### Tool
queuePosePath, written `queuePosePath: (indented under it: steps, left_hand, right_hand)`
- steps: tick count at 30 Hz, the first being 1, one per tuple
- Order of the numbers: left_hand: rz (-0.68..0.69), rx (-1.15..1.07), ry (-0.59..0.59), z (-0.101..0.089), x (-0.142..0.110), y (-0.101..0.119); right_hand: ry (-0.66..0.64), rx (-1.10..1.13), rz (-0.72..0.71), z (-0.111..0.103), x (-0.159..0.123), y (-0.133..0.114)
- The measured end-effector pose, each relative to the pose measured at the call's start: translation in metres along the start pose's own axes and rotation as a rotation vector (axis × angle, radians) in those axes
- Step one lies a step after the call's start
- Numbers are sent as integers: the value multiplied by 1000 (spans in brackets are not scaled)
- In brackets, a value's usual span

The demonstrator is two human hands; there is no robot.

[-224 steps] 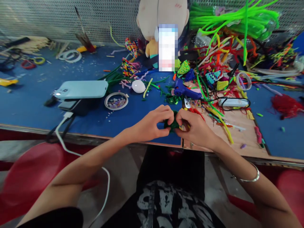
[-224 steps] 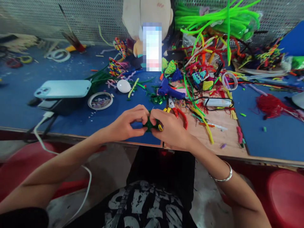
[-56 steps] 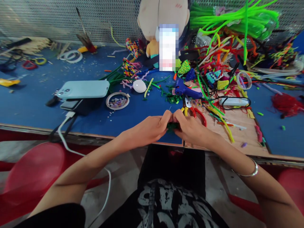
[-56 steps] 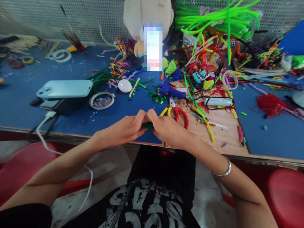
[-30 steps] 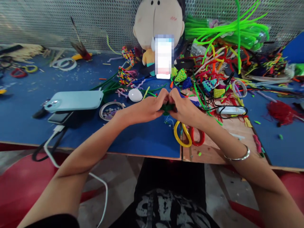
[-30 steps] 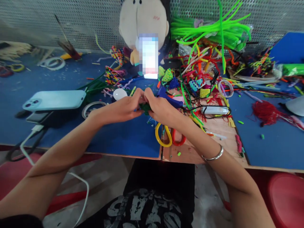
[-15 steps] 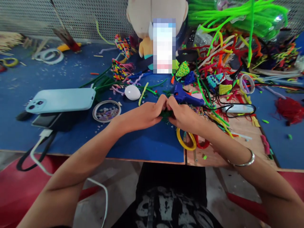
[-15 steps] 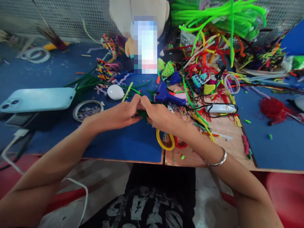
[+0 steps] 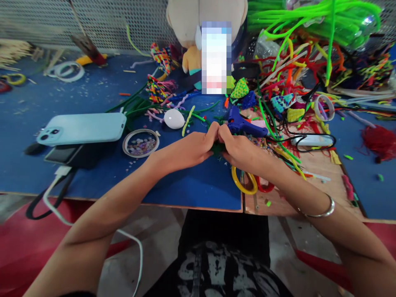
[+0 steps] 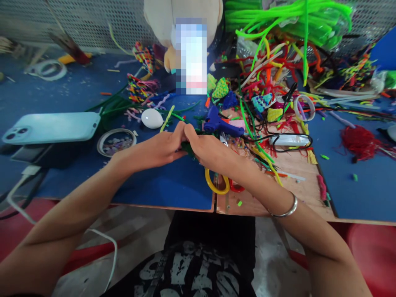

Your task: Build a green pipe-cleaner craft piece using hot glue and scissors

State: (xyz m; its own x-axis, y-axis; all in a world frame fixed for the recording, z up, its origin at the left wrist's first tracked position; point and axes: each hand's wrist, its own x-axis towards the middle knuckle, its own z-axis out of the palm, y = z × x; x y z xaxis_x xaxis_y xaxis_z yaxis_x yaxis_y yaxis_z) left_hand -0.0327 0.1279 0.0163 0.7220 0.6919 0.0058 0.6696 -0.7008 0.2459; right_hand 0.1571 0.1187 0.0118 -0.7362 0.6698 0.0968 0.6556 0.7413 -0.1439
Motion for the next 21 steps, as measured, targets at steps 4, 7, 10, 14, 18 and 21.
queuePosePath:
  steps: [4,7,10,14,18,21]
  left_hand:
    - [-45,23,-33,-5,0,7]
    - [-74,44,-66,-8,1,12]
    - [-91,65,-83,-9,2,14]
    - [-94,63,-73,-9,2,14]
    - [-104,49,-65,-7,2,14]
    - [-116,29,-63,-6,2,14]
  right_hand:
    - [-1,14,-5,0,2,-1]
    - [5,27,-13,1,3,-1]
    - [-1,35,-2,1,3,-1]
    - [2,38,7,0,4,-2]
    - [-15,46,18,0,5,-2]
    - [-34,47,33,0,5,-3]
